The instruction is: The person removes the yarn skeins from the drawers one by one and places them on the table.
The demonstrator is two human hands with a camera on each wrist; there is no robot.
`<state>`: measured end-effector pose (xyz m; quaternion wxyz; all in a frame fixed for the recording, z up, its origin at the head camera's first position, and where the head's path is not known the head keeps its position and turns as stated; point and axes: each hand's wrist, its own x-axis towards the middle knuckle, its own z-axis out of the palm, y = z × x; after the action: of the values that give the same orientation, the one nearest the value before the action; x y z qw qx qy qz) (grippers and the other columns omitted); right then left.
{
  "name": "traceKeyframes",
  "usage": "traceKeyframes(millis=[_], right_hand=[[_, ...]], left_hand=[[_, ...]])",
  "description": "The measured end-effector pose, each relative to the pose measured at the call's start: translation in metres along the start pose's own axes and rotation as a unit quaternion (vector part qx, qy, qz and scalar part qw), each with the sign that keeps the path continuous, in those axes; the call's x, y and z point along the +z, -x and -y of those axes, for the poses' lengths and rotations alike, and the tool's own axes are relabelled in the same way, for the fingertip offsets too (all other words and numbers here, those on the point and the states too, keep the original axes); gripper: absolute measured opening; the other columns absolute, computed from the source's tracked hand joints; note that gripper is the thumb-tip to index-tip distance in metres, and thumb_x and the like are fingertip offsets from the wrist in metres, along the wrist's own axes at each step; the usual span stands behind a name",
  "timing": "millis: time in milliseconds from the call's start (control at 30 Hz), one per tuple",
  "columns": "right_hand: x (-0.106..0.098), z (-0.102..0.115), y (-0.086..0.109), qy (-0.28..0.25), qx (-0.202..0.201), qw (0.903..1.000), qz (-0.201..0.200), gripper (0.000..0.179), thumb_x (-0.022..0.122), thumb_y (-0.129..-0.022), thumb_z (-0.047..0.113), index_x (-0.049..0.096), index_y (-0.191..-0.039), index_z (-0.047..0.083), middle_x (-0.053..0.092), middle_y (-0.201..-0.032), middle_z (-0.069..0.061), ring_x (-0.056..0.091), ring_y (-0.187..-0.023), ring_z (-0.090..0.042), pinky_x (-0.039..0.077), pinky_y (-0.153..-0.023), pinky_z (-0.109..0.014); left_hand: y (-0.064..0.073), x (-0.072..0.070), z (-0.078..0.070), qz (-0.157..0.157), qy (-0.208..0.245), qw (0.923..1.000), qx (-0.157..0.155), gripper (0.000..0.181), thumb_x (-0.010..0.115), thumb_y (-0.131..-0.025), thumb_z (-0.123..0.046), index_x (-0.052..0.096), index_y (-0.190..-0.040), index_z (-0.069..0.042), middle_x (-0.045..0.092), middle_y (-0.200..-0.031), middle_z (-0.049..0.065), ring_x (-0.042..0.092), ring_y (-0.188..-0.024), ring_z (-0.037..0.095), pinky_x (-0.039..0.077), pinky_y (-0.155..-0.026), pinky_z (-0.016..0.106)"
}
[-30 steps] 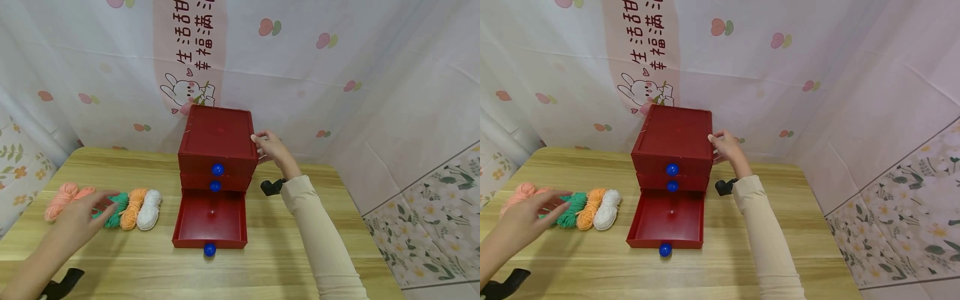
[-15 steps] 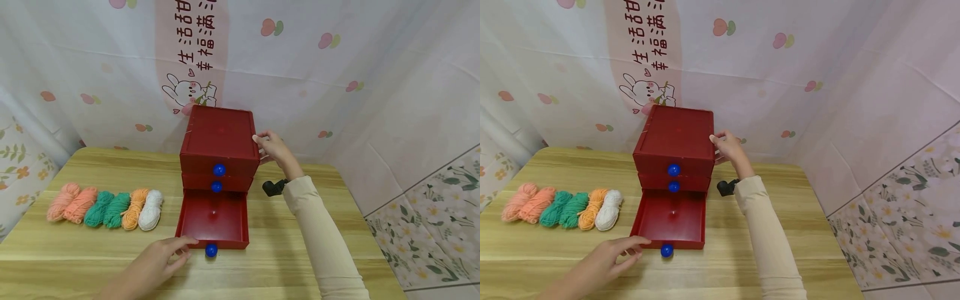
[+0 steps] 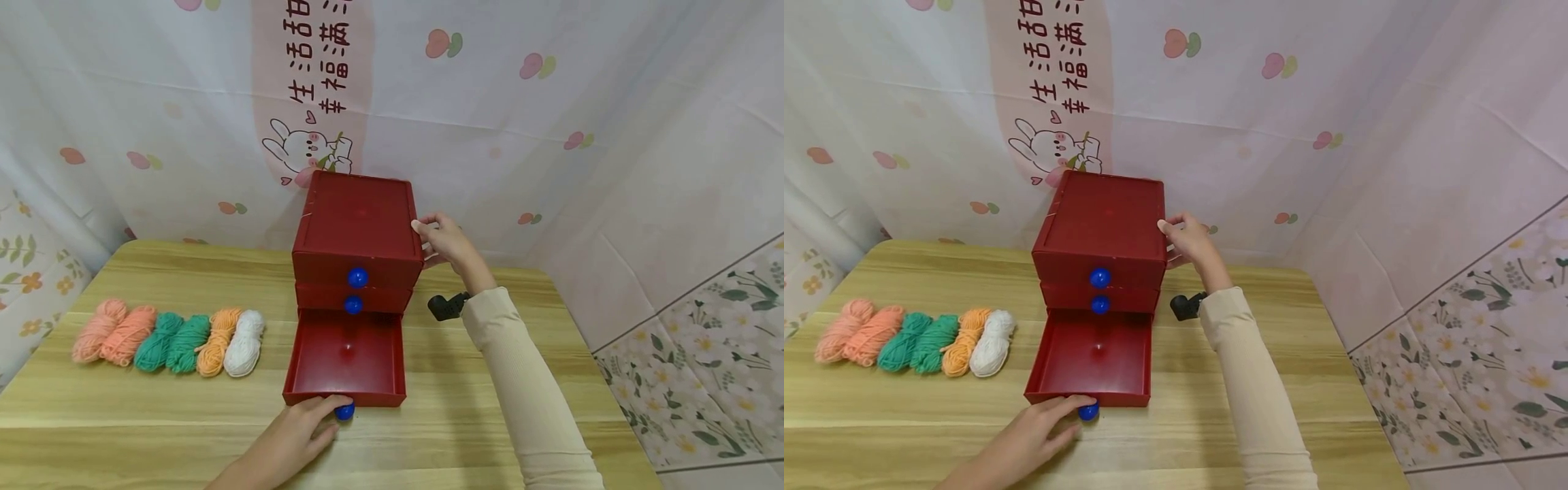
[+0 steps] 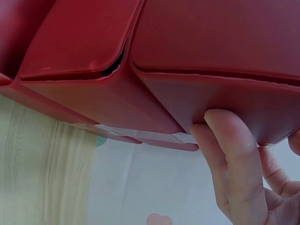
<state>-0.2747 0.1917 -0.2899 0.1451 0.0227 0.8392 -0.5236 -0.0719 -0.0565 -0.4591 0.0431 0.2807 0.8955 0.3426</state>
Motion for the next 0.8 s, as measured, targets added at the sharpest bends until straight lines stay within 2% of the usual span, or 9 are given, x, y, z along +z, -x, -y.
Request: traceKeyframes(millis=[267, 600, 800], right_hand=[[-0.0002, -0.0005, -0.0003, -0.003, 0.000, 1.0000, -0.001, 0.043, 0.043, -0.099, 0.032, 0.033, -0.133, 0.007, 0.056, -0.111, -0.019, 0.063, -0.063, -0.016, 0.055, -0.058, -0.032], [-0.0002, 0.0029, 0.0018, 0.003, 0.000, 1.0000, -0.001, 0.043, 0.043, -0.098, 0.033, 0.034, -0.132, 0.008, 0.056, -0.111, -0.019, 0.063, -0.064, -0.017, 0.055, -0.058, -0.032], [0.0000, 0.0029, 0.0014, 0.004, 0.002, 1.0000, -0.002, 0.041, 0.043, -0.099, 0.032, 0.035, -0.130, 0.008, 0.056, -0.109, -0.018, 0.062, -0.064, -0.017, 0.055, -0.058, -0.032]], left_hand=[[-0.0033, 0.0045, -0.0007, -0.012, -0.016, 0.9997, -0.012, 0.033, 0.064, -0.087, -0.017, 0.058, -0.120, -0.020, 0.068, -0.107, 0.000, 0.058, -0.084, 0.001, 0.055, -0.074, 0.029], [-0.0047, 0.0027, -0.0038, -0.048, -0.038, 0.9980, -0.016, 0.029, 0.066, -0.086, -0.016, 0.062, -0.113, -0.023, 0.070, -0.101, -0.004, 0.061, -0.082, 0.000, 0.055, -0.070, 0.027], [-0.0058, 0.0000, -0.0045, -0.047, -0.035, 0.9981, -0.019, 0.027, 0.066, -0.085, -0.017, 0.063, -0.112, -0.023, 0.071, -0.101, -0.005, 0.059, -0.078, -0.003, 0.054, -0.068, 0.025]])
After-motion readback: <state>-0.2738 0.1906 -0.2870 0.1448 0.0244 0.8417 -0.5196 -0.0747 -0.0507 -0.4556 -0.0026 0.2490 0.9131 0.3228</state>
